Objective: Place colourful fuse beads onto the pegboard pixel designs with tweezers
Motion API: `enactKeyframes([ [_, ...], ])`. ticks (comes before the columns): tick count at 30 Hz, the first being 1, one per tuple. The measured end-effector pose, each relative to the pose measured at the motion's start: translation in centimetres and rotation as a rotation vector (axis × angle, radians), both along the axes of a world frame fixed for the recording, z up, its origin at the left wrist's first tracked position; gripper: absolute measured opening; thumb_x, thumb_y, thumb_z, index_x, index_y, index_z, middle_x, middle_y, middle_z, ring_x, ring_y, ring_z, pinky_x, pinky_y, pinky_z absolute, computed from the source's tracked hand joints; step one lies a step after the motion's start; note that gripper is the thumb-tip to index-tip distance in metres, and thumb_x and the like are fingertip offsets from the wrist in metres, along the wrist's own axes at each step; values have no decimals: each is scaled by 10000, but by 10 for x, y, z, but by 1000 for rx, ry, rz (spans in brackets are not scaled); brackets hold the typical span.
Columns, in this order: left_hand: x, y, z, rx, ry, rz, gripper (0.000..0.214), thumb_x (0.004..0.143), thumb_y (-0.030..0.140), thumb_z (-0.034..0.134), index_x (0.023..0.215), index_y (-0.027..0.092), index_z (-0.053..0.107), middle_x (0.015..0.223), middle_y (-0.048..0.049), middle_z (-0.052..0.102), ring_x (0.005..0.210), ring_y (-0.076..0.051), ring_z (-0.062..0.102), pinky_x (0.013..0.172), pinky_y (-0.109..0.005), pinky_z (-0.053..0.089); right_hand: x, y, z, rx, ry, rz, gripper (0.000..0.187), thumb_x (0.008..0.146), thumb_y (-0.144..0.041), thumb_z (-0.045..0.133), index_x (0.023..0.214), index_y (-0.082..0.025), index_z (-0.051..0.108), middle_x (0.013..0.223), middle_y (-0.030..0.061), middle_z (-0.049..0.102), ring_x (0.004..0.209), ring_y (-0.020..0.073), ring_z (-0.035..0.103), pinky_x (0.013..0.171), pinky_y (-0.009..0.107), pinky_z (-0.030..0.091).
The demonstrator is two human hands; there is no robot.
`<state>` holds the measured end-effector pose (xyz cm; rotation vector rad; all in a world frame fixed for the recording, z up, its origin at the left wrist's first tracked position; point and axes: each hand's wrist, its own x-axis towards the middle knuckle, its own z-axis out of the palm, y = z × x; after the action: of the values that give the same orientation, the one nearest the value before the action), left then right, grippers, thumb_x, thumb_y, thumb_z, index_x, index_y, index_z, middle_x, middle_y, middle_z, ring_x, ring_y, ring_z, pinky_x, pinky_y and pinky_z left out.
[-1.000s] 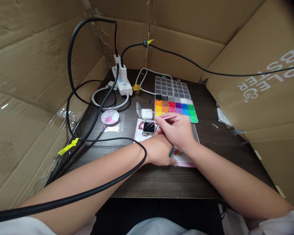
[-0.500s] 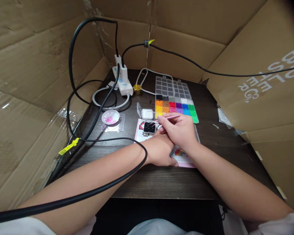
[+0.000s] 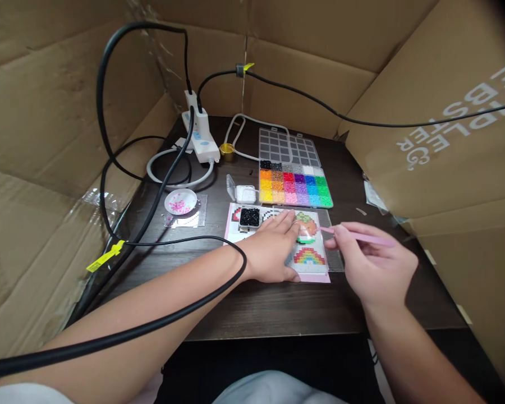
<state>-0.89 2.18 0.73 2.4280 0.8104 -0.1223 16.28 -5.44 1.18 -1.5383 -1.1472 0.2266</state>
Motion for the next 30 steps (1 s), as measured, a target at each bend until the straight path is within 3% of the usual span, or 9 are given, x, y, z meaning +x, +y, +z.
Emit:
enactKeyframes([
  [5,1,1,-1,28,2,-19,1158,765,557,780,1582,31,149,1658,-239,-37,1553,-338,-47,1257,-458,80,-2,-15,-32,17,-93,11,154,811,-290,788,899,-164,774,759,62,784,556,202,742,573,309,652],
  [11,1,1,0,5,24,-4,1157,774,541,784,1589,41,133,1662,-224,-47,1552,-332,-60,1260,-448,65,0,-14,-45,67,-181,49,163,829,-251,768,971,-172,768,781,54,788,570,197,749,598,309,665],
  [30,0,2,-4,8,-21,-6,1144,758,541,775,1583,52,151,1660,-238,-30,1552,-351,-40,1248,-479,90,1,-15,-44,40,-179,92,133,824,-226,763,950,-184,767,766,44,783,567,193,744,583,302,655],
])
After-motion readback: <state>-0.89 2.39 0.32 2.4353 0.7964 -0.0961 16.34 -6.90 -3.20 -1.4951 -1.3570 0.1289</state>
